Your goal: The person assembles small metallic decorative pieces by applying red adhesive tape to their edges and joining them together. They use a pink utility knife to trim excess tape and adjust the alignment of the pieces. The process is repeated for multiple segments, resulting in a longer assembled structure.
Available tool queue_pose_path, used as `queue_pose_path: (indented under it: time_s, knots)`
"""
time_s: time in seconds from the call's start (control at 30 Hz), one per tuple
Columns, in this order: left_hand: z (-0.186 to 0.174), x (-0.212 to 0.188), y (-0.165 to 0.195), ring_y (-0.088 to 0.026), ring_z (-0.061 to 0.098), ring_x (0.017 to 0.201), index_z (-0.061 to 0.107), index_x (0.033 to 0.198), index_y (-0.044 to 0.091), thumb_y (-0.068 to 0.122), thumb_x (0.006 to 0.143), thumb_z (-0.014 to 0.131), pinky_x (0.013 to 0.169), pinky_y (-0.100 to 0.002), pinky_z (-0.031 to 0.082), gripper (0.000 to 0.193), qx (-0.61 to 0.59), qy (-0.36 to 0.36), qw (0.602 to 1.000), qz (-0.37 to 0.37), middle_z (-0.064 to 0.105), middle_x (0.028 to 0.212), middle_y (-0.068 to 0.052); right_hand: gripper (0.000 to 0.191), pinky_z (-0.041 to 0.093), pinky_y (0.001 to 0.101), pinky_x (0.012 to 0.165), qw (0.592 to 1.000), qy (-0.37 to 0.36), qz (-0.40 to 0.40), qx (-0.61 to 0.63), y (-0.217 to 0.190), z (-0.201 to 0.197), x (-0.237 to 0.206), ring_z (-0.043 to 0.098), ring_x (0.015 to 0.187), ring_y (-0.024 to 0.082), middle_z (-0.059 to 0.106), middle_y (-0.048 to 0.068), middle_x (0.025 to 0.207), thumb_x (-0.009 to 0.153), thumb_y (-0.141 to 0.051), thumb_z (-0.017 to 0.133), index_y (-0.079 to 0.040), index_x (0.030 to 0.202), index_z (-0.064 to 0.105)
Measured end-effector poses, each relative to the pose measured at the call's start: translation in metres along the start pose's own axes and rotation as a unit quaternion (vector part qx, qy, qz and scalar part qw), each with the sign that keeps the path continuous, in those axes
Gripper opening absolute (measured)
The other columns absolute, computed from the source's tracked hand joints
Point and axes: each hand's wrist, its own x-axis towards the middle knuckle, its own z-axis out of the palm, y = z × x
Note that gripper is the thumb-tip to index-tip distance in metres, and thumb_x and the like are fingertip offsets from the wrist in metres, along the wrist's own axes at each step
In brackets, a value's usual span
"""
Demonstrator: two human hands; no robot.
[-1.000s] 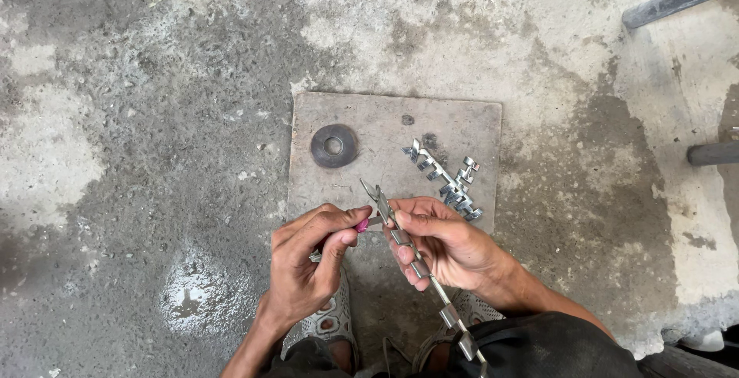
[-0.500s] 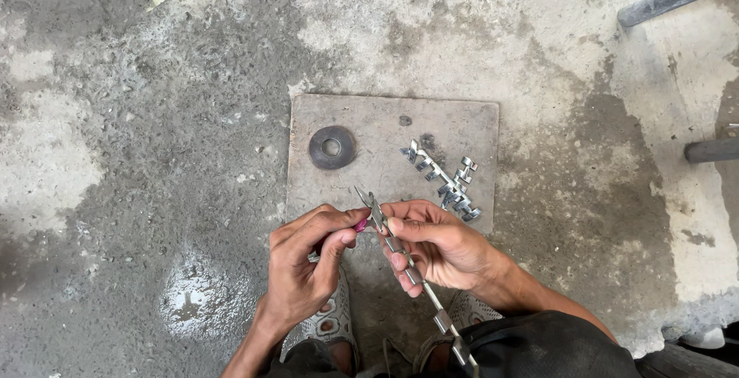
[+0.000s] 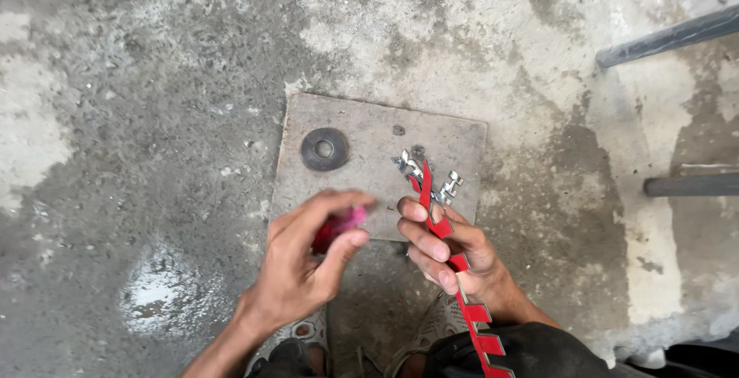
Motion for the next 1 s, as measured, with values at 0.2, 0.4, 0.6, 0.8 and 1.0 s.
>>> queue_pose_path:
  time_s: [0.2,0.4,0.6,0.8,1.0]
  knots:
    - [0.001,0.049,-0.006,-0.005,0.043,0.064,0.072,0.112,0.004,0.013,0.091,0.076,0.053,-0.024,0.036,0.024,-0.071,-0.047,0.996,0.02,0.058,0.092,0.001,0.024,0.057,0.0285,0.045,0.999,0.008,0.032,-0.002,0.008,-0.001,0.007,0.066,0.058,0.022,0.058,0.008,0.079,0.109,-0.026,0.055,-0.004,0.112,0.047]
    - [0.016,0.057,-0.023,-0.004,0.055,0.059,0.075,0.097,0.003,0.013,0.098,0.07,0.051,-0.023,0.044,0.012,-0.218,-0.032,0.973,-0.068,0.068,0.075,0.0,0.034,0.061,0.0345,0.05,0.987,0.041,-0.003,-0.155,0.01,0.002,0.019,0.072,0.065,0.028,0.067,0.014,0.087,0.104,-0.03,0.059,0.0,0.117,0.051]
    - [0.031,0.057,-0.028,-0.002,0.047,0.051,0.068,0.09,0.004,0.015,0.102,0.065,0.044,-0.022,0.035,0.017,-0.304,0.129,0.937,-0.115,0.071,0.072,-0.001,0.035,0.065,0.0363,0.076,0.793,0.117,-0.261,-0.537,0.008,0.012,0.03,0.073,0.086,0.024,0.068,0.015,0.116,0.101,-0.013,0.069,0.006,0.127,0.058]
    - [0.065,0.048,-0.026,0.0,0.035,0.043,0.062,0.085,0.006,0.021,0.102,0.065,0.037,-0.022,0.025,0.024,-0.364,0.135,0.904,-0.179,0.054,0.059,0.007,0.035,0.064,0.0355,0.076,0.725,0.211,-0.381,-0.533,-0.001,-0.003,0.039,0.073,0.092,0.021,0.072,0.018,0.113,0.096,-0.004,0.074,0.009,0.126,0.063]
    - [0.09,0.043,-0.063,-0.002,0.034,0.039,0.065,0.084,0.005,0.022,0.096,0.068,0.035,-0.024,0.022,0.02,-0.326,0.134,0.912,-0.208,0.045,0.049,0.006,0.026,0.062,0.0314,0.079,0.696,0.233,-0.399,-0.55,-0.008,-0.008,0.028,0.071,0.095,0.016,0.071,0.01,0.108,0.092,-0.005,0.073,0.004,0.116,0.064]
